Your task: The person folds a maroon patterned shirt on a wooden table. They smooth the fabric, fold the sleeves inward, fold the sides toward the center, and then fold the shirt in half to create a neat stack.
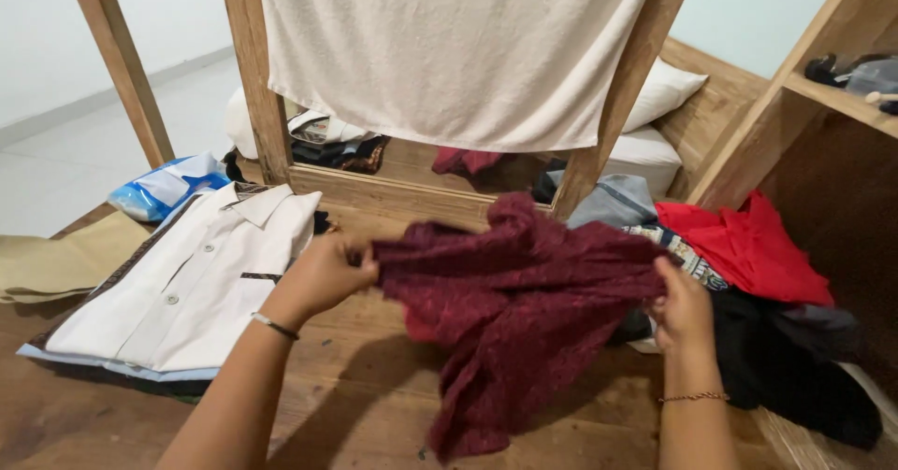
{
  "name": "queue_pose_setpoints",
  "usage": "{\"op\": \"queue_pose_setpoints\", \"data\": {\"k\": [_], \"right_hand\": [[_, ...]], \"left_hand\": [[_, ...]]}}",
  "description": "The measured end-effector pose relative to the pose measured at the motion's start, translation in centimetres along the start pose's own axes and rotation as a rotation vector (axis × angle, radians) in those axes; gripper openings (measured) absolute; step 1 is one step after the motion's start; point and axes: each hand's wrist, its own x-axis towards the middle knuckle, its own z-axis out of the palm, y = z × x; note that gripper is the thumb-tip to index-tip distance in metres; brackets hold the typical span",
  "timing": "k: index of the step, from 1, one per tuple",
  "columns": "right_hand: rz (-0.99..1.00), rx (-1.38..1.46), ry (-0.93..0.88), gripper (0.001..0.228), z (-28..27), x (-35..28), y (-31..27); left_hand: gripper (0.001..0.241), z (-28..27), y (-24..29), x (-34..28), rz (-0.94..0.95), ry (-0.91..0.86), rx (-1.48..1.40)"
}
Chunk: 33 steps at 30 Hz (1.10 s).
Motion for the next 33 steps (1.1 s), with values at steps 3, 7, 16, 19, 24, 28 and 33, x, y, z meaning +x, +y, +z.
{"op": "queue_pose_setpoints", "data": {"k": [3,7,16,19,24,28,33], "right_hand": [[-0.049,-0.634,-0.156,0.055,-4.0,8.9,11.2],[-0.206,-0.577,-0.134,0.043,1.3,0.3,5.7],[-0.445,-0.877,-0.982,0.015,12.6,-16.0,-5.6],[-0.277,-1.135,-1.300,0.030,14.0,-14.6,-2.7],[-0.505,-1.173,-1.143,0.030,16.9,-14.8,-2.4],[-0.467,-1.433,-1.102,0.046,18.8,-13.7,1.2],[-0.431,-1.231,-1.097,0.018,17.3,-13.8,0.8]], "left_hand": [[0.026,1.5,-2.5,0.5,-0.079,-0.229,0.296],[0.053,6.2,1.0,-0.4,0.094,-0.036,0.523],[0.029,21.5,-3.5,3.4,0.264,-0.061,0.542],[0.036,19.3,-4.1,4.1,-0.086,-0.033,0.026],[0.022,20.2,-11.2,6.7,-0.118,0.315,-0.771],[0.023,19.6,-10.1,5.8,-0.140,0.359,-0.711],[0.025,17.8,-9.0,5.2,-0.150,0.261,-0.424]]}}
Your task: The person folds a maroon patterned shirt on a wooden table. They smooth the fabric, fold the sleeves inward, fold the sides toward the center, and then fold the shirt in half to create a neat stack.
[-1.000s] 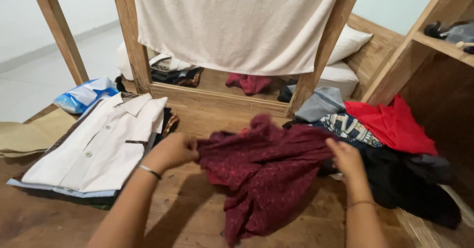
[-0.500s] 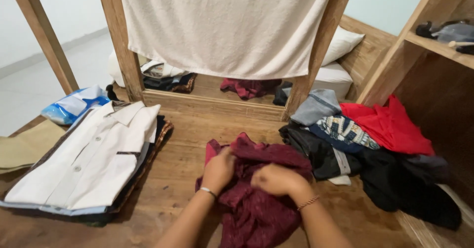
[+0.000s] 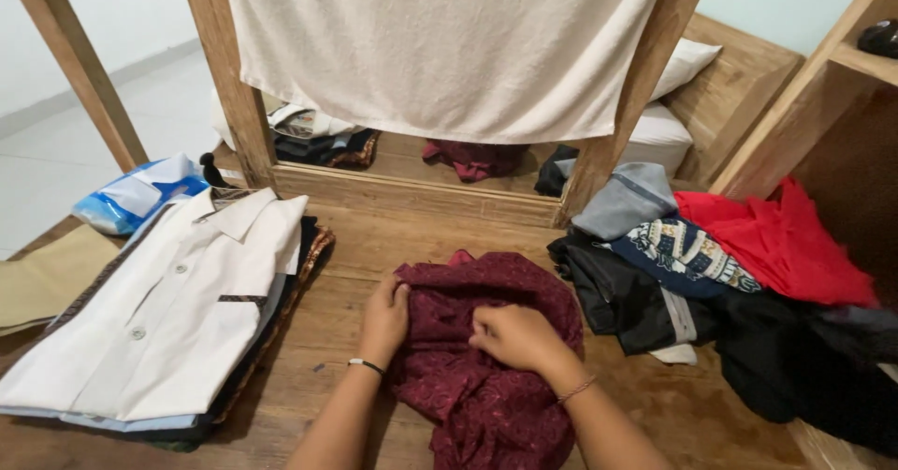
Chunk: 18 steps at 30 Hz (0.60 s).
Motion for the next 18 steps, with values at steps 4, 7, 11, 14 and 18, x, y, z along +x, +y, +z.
{"op": "queue_pose_setpoints", "data": {"k": [4,7,11,14,18], "right_hand": [[-0.076,0.464,0.214,0.017,-0.3,0.5,4.3],[-0.034,0.919,0.387,0.013,-1.8,-0.4,5.1],[-0.035,1.279,0.569,0.011,-2.0,-0.7,5.9],[0.051,1.411,0.620,0.009,-2.3,-0.9,4.2],[0.029,1.421,0.500,0.014,-0.6,0.4,4.9]], "left_hand": [[0.029,-1.2,0.4,0.0,-0.064,-0.080,0.055],[0.026,-1.2,0.0,0.4,-0.086,-0.088,0.023],[0.023,-1.7,1.2,0.1,-0.160,-0.087,0.137],[0.031,-2.4,5.0,-1.9,0.047,0.053,0.236],[0.045,-3.2,11.2,-5.3,0.820,0.113,0.229]]}}
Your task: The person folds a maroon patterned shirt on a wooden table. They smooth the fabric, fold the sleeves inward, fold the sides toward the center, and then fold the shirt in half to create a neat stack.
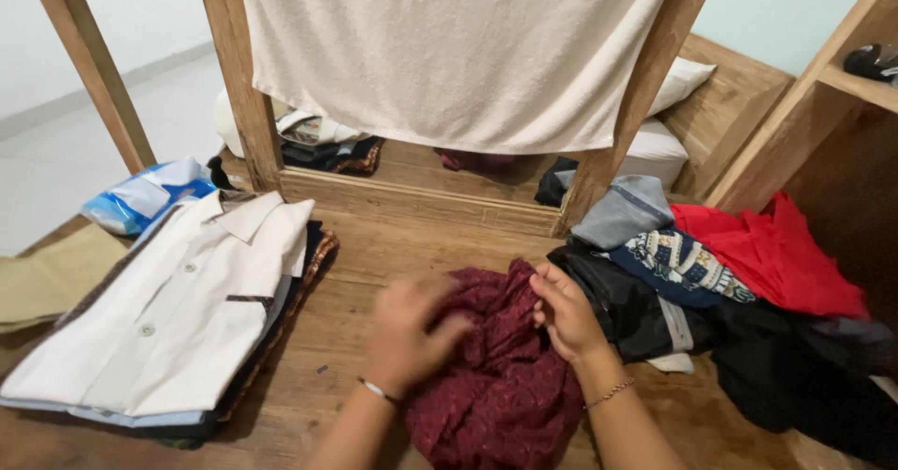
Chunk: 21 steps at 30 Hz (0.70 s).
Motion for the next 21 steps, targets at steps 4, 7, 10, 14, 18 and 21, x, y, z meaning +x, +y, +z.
{"op": "queue_pose_setpoints", "data": {"k": [4,7,10,14,18,21], "right_hand": [[0.018,-0.023,-0.036,0.017,-0.4,-0.1,-0.7],[-0.021,-0.003,-0.071,0.007,-2.3,0.9,-1.1],[0.018,-0.076,0.207,0.016,-5.6,2.9,-0.4],[-0.053,-0.150,0.339,0.011,-9.2,5.4,2.3],[-0.419,-0.739,0.477,0.029,-8.1,4.9,1.9],[-0.727,-0.798,0.307,0.010,1.4,-1.2,-3.7]], "left_hand": [[0.028,2.6,-0.8,-2.0,0.005,-0.208,0.145],[0.014,3.0,-3.3,-2.2,-0.100,-0.214,0.135],[0.011,3.3,-5.8,-2.6,-0.152,0.110,-0.293],[0.013,0.7,-4.7,-1.0,-0.400,0.358,-0.783],[0.016,1.5,-5.2,-1.9,-0.469,0.323,-0.917],[0.014,1.9,-4.7,-2.1,-0.402,0.200,-0.898]]}}
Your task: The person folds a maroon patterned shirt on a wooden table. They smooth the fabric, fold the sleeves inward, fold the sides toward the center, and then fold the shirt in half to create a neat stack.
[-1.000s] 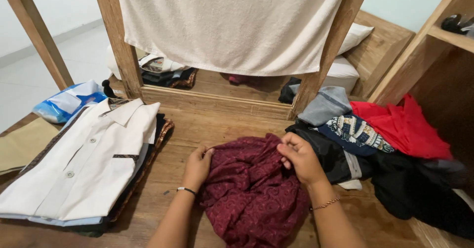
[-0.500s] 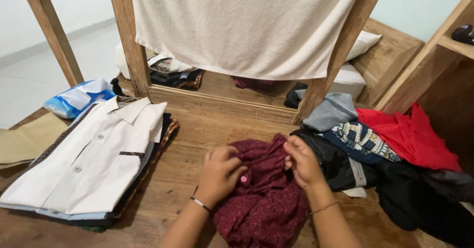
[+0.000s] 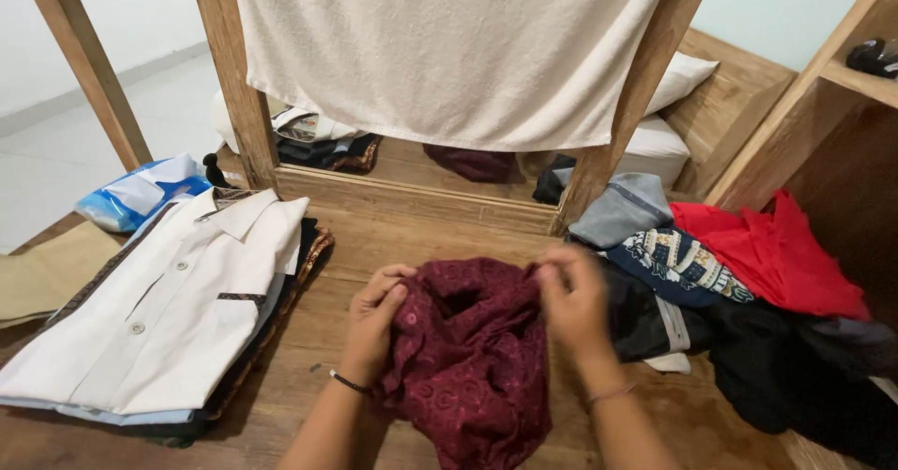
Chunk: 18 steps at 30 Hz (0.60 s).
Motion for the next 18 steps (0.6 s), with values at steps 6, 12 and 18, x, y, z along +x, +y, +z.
{"op": "queue_pose_setpoints", "data": {"k": [6,12,18], "right_hand": [[0.146,-0.102,-0.998,0.021,3.5,-4.5,-1.9],[0.113,-0.259,-1.268,0.043,3.0,-4.3,-2.7],[0.116,-0.146,-0.917,0.008,3.6,-4.3,1.3]], "left_hand": [[0.025,1.6,2.2,-0.1,-0.101,-0.028,-0.287],[0.036,-2.4,-0.3,0.9,-0.212,0.039,-0.480],[0.023,-2.2,0.0,0.4,-0.132,0.089,-0.550]]}}
